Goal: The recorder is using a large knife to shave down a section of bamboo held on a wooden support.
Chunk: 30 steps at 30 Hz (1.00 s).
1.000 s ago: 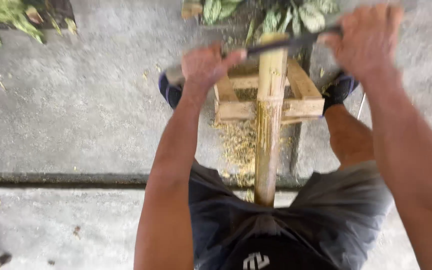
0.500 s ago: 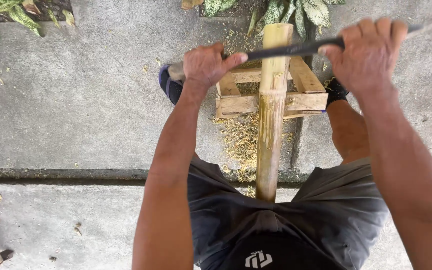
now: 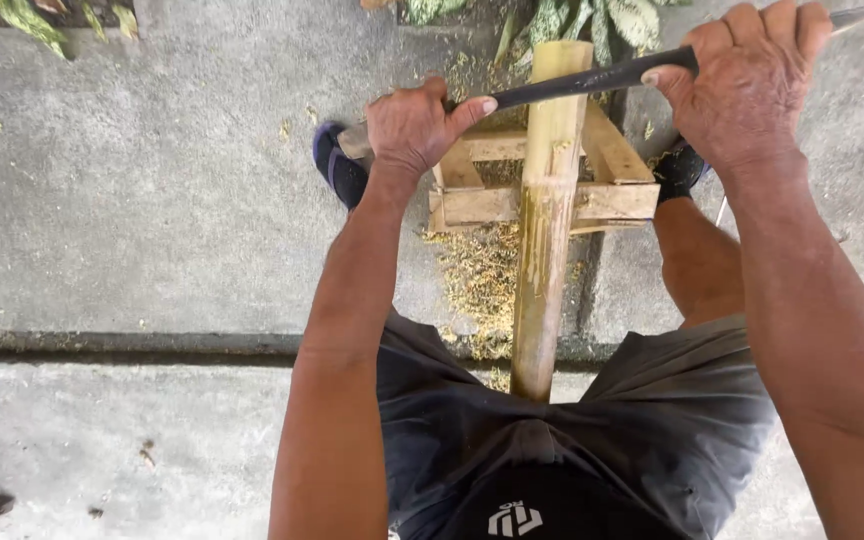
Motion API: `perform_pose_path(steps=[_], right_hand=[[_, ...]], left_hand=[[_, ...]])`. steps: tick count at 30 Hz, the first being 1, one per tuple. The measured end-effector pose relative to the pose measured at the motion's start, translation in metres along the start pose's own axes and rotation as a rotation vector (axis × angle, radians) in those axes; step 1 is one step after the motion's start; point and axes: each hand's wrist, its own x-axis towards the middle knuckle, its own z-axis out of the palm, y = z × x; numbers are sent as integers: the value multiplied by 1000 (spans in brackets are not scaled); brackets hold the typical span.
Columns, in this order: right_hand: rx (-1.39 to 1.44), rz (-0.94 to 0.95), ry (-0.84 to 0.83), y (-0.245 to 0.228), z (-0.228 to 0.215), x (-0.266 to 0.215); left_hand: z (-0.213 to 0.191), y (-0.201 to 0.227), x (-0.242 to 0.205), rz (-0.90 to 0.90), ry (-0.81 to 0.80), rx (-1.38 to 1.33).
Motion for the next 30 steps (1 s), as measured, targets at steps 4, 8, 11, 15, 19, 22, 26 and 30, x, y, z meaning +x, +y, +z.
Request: perform_pose_path(steps=[4,8,11,15,19,22,26,30], right_hand=[[-157,6,-116,-34,-48,-3],[142,57,-52,-10,-31,0],[49,78,-132,-1,-27,-5],[-140,45,-94,-21,-38,-31],[-146,40,-101,-9,-25,-14],[-209,29,-94,-12,-25,-14],[-198,140,-270,-35,-41,-36],[-195,166,-279,-26,-26,-35]], left_hand=[[3,-1,-18,29,-68,-136],[5,5,-1,25,-21,-100],[12,8,-4,1,-63,-126],[26,-4,-14,76,-134,-98],[12,0,9,78,-125,-105],[6,3,-1,61,-79,-94],[11,-1,-16,62,-215,-107],[6,2,-9,66,-185,-65]])
